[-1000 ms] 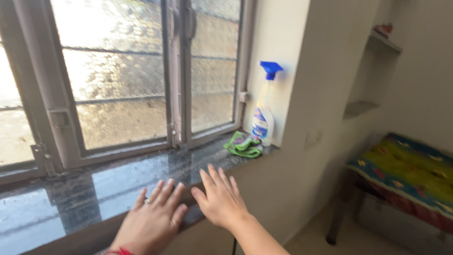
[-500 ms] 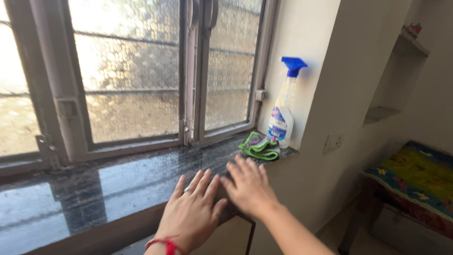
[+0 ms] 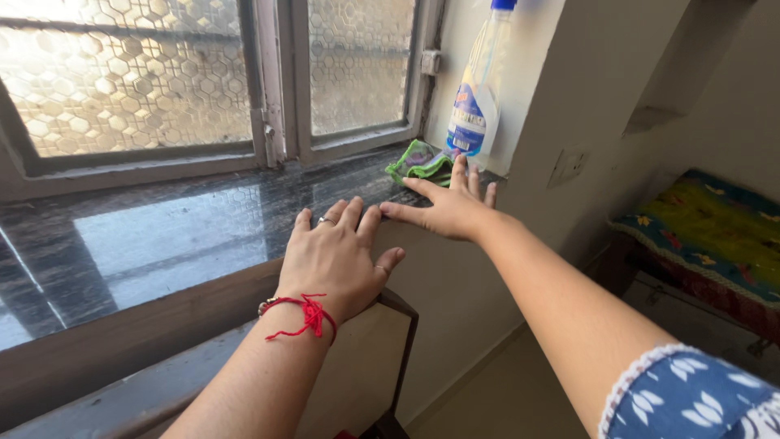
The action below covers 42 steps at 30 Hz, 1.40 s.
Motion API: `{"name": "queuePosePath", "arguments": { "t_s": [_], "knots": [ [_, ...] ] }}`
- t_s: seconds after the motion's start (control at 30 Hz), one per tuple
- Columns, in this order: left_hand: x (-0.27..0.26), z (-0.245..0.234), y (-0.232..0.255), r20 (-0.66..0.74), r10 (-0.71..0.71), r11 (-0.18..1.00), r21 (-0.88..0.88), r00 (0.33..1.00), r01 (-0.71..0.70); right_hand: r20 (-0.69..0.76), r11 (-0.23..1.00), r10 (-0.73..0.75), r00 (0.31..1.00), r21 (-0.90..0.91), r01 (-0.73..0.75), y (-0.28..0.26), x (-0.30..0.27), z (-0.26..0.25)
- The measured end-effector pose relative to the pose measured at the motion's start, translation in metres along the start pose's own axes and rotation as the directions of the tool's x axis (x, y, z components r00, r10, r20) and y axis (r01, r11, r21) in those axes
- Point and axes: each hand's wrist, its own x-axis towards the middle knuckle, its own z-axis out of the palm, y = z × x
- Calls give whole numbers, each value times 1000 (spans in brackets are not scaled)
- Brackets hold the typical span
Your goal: The person wipes a marble windowsill and the lower frame of a window with a green cloth, then picks up and sets down a spray bottle.
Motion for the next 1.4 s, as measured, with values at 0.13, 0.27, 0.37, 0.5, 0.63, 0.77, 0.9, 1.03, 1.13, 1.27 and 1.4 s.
{"name": "queuePosePath", "arguments": {
  "t_s": [0.13,0.27,0.37,0.5,0.63,0.77,0.9,1.03,1.13,1.27,1.4],
  "knots": [
    [-1,-1,1,-5,-1,1000,9,1000,1,74,998,-58,996,8,58,4,10,-3],
    [0,2,2,13,-16,1000,25,1000,16,20,982,-190,982,25,190,10,19,-1],
    [-1,3,3,12,-22,999,47,1000,21,-51,965,-259,965,25,260,9,16,0],
    [0,-2,5,79,-47,998,52,996,43,-166,959,-277,946,11,282,-3,1,-3],
    [-3,-12,3,126,-25,1000,20,992,22,-204,949,-308,929,8,317,-20,-22,-8],
    [-11,-21,4,163,-16,1000,-22,987,20,-254,908,-407,878,-10,418,-34,-42,-10],
    [-33,-31,3,165,21,999,-40,986,-14,-235,862,-492,838,2,507,-50,-58,-12],
    [-61,-48,-6,97,93,992,-90,991,-85,-195,850,-497,845,86,520,-70,-74,-15],
    [-97,-63,-20,130,102,990,-106,986,-89,-98,837,-470,877,266,478,-92,-87,-20],
    [-165,-92,-58,-36,172,979,-108,984,-175,-133,720,-516,846,467,513,-132,-115,-26],
    [-208,-141,-105,0,-11,1000,-15,1000,11,-36,623,-264,964,757,199,-196,-152,-34]
  ]
}}
